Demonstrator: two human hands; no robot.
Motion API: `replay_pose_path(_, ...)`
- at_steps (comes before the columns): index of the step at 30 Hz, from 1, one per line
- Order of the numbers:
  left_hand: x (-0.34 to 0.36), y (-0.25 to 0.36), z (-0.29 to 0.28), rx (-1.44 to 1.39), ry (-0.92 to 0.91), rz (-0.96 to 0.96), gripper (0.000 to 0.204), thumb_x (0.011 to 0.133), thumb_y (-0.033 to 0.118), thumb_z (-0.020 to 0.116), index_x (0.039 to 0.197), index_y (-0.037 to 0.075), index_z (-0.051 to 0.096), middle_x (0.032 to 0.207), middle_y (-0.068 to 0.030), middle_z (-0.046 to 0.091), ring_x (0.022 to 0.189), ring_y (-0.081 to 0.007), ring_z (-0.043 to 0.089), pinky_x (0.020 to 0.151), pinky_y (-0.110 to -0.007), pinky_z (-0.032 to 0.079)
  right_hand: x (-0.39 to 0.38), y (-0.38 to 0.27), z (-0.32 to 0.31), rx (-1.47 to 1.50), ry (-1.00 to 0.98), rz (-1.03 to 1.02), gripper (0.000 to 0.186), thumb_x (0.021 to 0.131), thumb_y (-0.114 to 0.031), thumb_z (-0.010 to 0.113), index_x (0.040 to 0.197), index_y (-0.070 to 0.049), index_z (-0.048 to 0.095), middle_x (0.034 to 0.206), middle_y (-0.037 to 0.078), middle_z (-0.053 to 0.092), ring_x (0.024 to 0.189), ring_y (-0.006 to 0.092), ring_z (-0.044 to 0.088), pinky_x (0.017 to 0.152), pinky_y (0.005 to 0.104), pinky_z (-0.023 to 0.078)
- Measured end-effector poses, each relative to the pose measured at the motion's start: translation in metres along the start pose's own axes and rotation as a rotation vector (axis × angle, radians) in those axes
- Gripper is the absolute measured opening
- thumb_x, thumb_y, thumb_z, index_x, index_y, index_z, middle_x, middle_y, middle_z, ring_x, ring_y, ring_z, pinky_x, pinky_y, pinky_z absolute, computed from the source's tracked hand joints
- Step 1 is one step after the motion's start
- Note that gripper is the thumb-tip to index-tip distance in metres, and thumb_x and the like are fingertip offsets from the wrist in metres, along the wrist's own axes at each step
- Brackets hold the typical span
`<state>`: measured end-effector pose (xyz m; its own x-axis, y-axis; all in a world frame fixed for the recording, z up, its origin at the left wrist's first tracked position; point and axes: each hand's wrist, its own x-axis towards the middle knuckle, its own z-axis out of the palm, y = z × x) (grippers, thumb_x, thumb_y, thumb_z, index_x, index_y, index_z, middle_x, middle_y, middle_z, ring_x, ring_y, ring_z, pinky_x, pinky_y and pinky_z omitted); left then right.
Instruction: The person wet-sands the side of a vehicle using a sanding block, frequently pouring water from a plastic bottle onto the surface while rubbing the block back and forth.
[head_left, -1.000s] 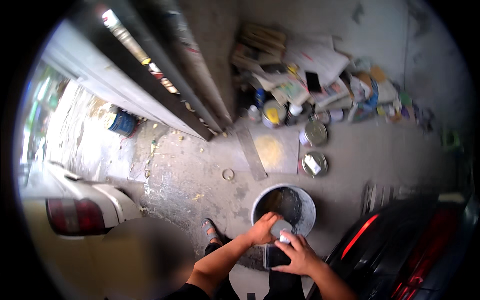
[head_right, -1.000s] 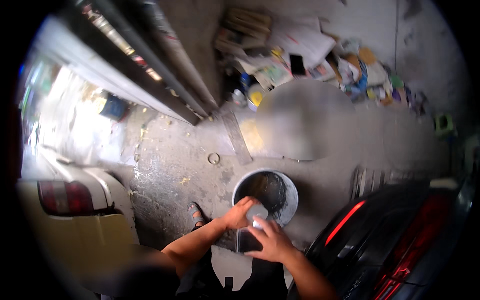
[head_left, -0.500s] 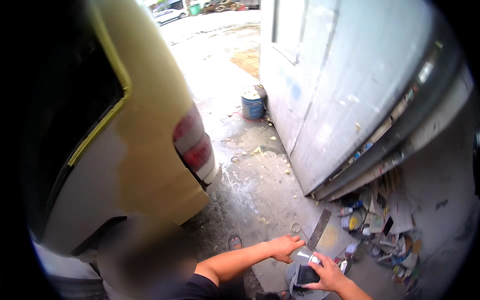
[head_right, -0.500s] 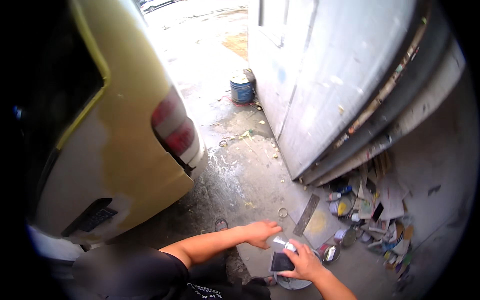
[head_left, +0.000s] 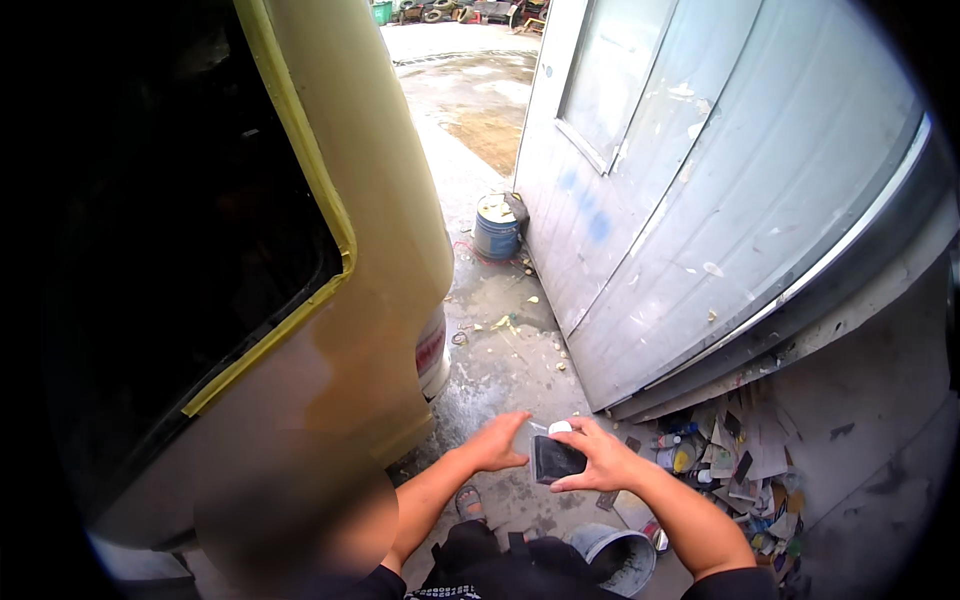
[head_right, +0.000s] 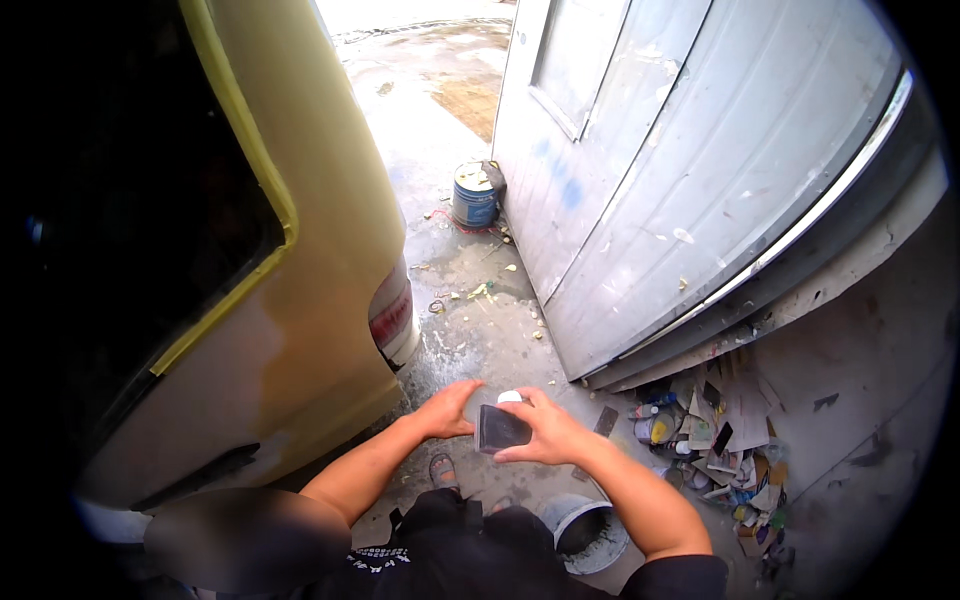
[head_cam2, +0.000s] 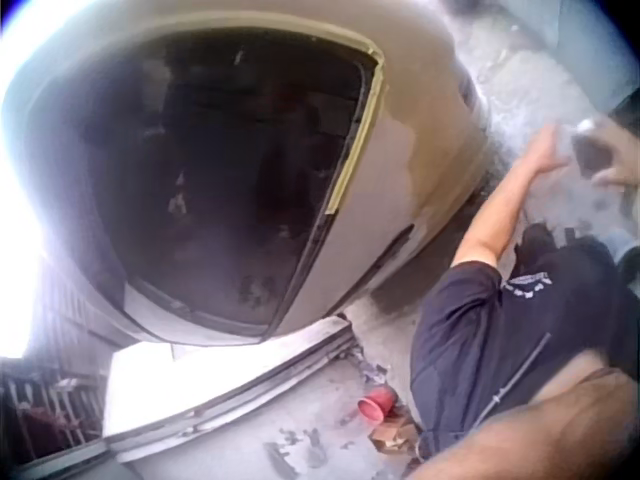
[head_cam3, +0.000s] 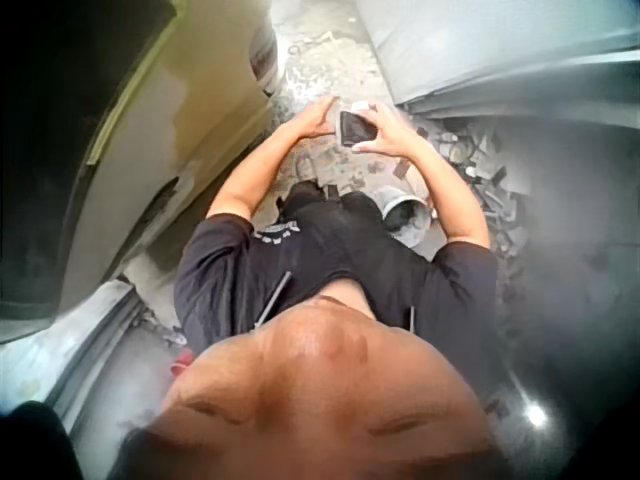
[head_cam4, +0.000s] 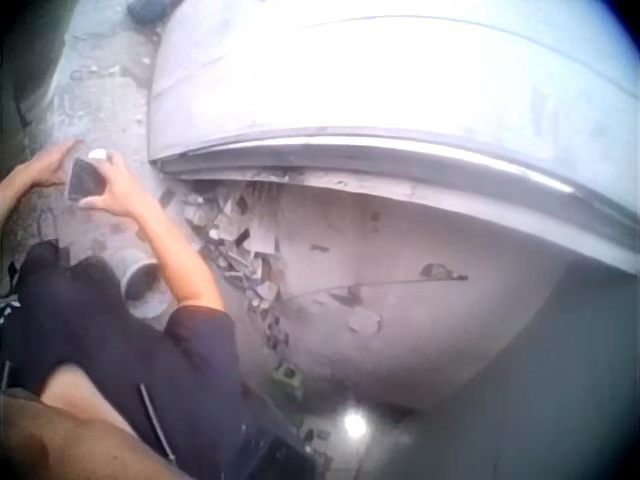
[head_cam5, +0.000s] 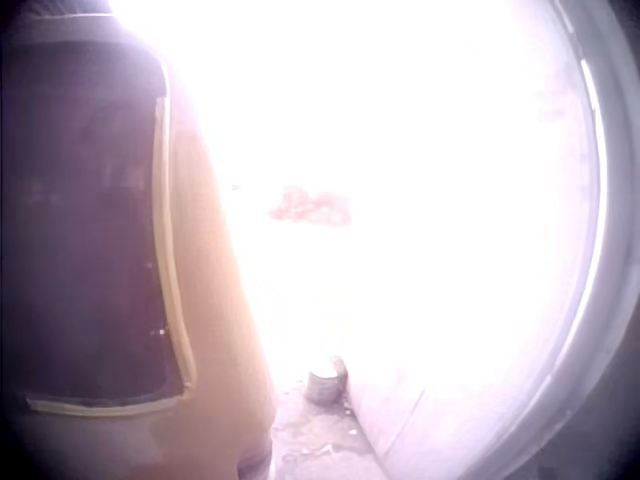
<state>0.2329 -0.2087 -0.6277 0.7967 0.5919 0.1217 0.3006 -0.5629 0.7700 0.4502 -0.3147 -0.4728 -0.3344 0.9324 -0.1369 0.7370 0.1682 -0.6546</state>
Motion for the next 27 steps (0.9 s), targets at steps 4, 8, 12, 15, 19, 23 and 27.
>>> replay_pose_path(4, -0.001, 0.019, -0.022, 0.182, 0.142, -0.04, 0.075, 0.066, 0.027, 0.086, 0.129, 0.006, 0.053, 0.121, -0.0152, 0.061, 0.112, -0.035, 0.059, 0.095, -0.047, 0.047, 0.015, -0.006, -0.001, -0.022, 0.079, 0.034, 0.091, 0.062, -0.047, 0.094, 0.136, -0.008, 0.059, 0.122, 0.021, 0.056, 0.112, 0.0361, 0.061, 0.098, 0.0418, 0.05)
replay_pose_path(8, 0.003, 0.027, -0.018, 0.506, 0.37, 0.001, 0.078, 0.06, 0.025, 0.09, 0.127, 0.01, 0.053, 0.112, -0.008, 0.06, 0.106, -0.0316, 0.057, 0.087, -0.046, 0.045, 0.042, -0.01, 0.018, 0.874, 0.338, 0.559, 0.068, 0.084, -0.04, 0.082, 0.132, 0.001, 0.059, 0.104, 0.011, 0.067, 0.094, 0.0149, 0.064, 0.083, 0.0309, 0.053)
replay_pose_path(12, 0.006, 0.019, -0.019, 0.39, 0.311, -0.081, 0.078, 0.065, 0.028, 0.087, 0.131, 0.009, 0.051, 0.116, -0.0112, 0.061, 0.108, -0.0335, 0.058, 0.09, -0.047, 0.046, 0.056, 0.013, -0.003, 0.626, 0.098, 0.364, 0.078, 0.078, -0.048, 0.084, 0.134, 0.0, 0.059, 0.113, 0.018, 0.065, 0.106, 0.0252, 0.064, 0.091, 0.0367, 0.053)
replay_pose_path(15, 0.01, 0.005, -0.014, 0.244, 0.312, -0.106, 0.078, 0.068, 0.03, 0.085, 0.134, 0.009, 0.05, 0.119, -0.0136, 0.062, 0.11, -0.0349, 0.058, 0.092, -0.047, 0.046, 0.062, 0.015, -0.016, 0.134, 0.05, 0.105, 0.086, 0.072, -0.053, 0.086, 0.133, 0.001, 0.06, 0.119, 0.024, 0.063, 0.11, 0.0319, 0.064, 0.094, 0.0393, 0.052)
replay_pose_path(19, 0.031, 0.017, -0.002, 0.388, 0.43, -0.191, 0.075, 0.068, 0.03, 0.085, 0.132, 0.011, 0.05, 0.115, -0.0112, 0.062, 0.108, -0.0327, 0.059, 0.092, -0.047, 0.045, 0.077, 0.035, -0.016, 0.291, 0.126, 0.231, 0.076, 0.076, -0.046, 0.086, 0.129, 0.003, 0.062, 0.107, 0.017, 0.067, 0.094, 0.0241, 0.067, 0.083, 0.0346, 0.055)
replay_pose_path(23, 0.048, 0.03, 0.007, 0.559, 0.484, -0.267, 0.075, 0.064, 0.026, 0.088, 0.127, 0.011, 0.051, 0.112, -0.0077, 0.061, 0.106, -0.0298, 0.059, 0.091, -0.046, 0.044, 0.087, 0.056, -0.022, 0.754, 0.123, 0.416, 0.067, 0.078, -0.041, 0.087, 0.125, 0.002, 0.065, 0.098, 0.014, 0.07, 0.085, 0.018, 0.068, 0.074, 0.0308, 0.056)
replay_pose_path(27, 0.055, 0.023, 0.011, 0.389, 0.532, -0.293, 0.076, 0.066, 0.027, 0.086, 0.13, 0.01, 0.051, 0.116, -0.0109, 0.062, 0.11, -0.0336, 0.059, 0.091, -0.048, 0.046, 0.094, 0.058, -0.046, 0.407, 0.054, 0.146, 0.075, 0.075, -0.047, 0.086, 0.127, 0.002, 0.063, 0.109, 0.021, 0.066, 0.093, 0.0274, 0.068, 0.081, 0.0365, 0.055)
